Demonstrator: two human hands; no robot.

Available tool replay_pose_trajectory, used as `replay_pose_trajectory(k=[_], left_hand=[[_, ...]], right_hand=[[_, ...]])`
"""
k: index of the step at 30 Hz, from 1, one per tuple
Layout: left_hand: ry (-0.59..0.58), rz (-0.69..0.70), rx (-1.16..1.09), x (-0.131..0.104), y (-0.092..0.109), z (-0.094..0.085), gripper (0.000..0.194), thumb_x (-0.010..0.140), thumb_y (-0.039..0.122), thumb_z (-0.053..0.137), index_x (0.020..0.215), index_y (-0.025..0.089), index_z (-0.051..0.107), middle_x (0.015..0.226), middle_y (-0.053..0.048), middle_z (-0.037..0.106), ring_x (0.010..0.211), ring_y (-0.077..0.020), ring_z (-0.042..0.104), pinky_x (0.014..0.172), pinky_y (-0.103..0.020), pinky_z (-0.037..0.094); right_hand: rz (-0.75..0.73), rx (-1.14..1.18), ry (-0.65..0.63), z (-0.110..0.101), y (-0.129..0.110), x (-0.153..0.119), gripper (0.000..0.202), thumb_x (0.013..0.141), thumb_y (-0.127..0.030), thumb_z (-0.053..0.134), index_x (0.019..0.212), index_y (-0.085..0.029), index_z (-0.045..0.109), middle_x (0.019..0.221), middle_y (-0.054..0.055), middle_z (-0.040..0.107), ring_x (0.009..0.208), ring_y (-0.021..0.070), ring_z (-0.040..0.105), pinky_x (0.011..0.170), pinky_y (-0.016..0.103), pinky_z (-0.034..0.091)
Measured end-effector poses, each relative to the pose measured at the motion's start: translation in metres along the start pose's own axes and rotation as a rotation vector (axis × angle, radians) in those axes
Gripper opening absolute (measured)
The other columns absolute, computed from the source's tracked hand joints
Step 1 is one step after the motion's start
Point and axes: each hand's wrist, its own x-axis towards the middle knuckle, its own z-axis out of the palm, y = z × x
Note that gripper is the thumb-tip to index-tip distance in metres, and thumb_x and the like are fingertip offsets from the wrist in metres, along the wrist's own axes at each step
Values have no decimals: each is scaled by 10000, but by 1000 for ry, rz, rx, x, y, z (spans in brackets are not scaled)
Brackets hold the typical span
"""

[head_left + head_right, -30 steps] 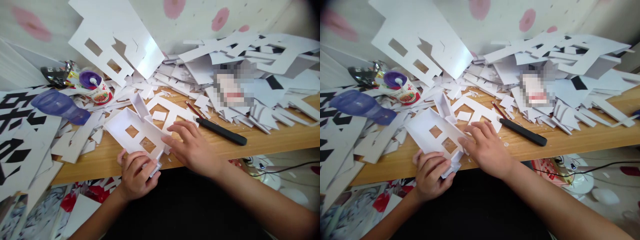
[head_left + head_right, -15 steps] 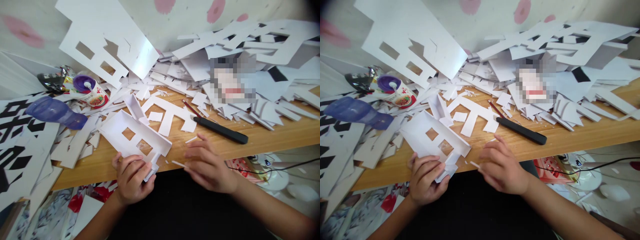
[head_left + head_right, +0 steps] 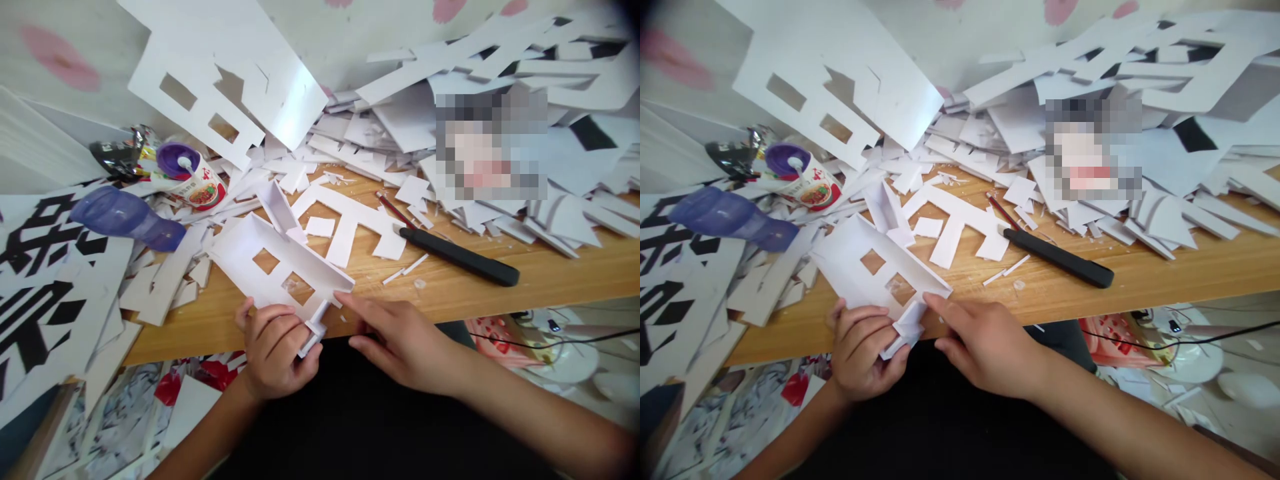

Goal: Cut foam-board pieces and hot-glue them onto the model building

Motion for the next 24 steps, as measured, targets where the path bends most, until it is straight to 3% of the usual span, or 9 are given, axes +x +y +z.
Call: replay_pose_trajectory(k=[2,4,8,13,17,24], left_hand=[[-4,-8,-1,-1,0,0,88,758,247,653,775,179,601,721,-23,634,832,-214,602,1090,-535,267],[-14,-21,-3,-1,-1,0,93,762,258,652,766,178,606,714,-23,633,830,-212,599,1089,-527,262],[-33,-40,-14,-1,0,0,69,761,251,648,767,193,613,772,-19,677,863,-212,596,1102,-517,242],[-42,-36,-11,2,-1,0,56,735,217,655,770,209,612,799,-3,697,842,-206,585,1097,-518,254],[-50,-29,-10,3,-1,-1,65,734,222,663,769,207,610,779,-4,693,827,-208,580,1093,-525,257],[-62,-34,-28,4,-1,-2,44,752,225,645,786,220,617,816,8,718,841,-221,599,1102,-522,241]], right_hand=[[66,67,-75,6,-3,9,599,910,-188,529,1472,-127,331,878,60,680,708,163,605,667,293,505],[84,160,-93,7,-3,14,577,912,-194,530,1460,-126,364,876,54,698,718,156,616,688,283,504],[78,237,5,10,0,17,423,933,-206,518,1352,-152,514,900,49,722,729,135,639,686,243,498],[6,65,164,18,-4,26,231,944,-214,513,1121,-149,647,836,66,724,688,145,651,637,236,486],[50,-29,156,21,-6,35,175,940,-230,512,925,-165,673,704,37,686,596,134,617,573,223,445],[170,-56,91,18,-12,42,218,929,-272,502,832,-165,665,644,28,651,561,134,590,547,224,406]])
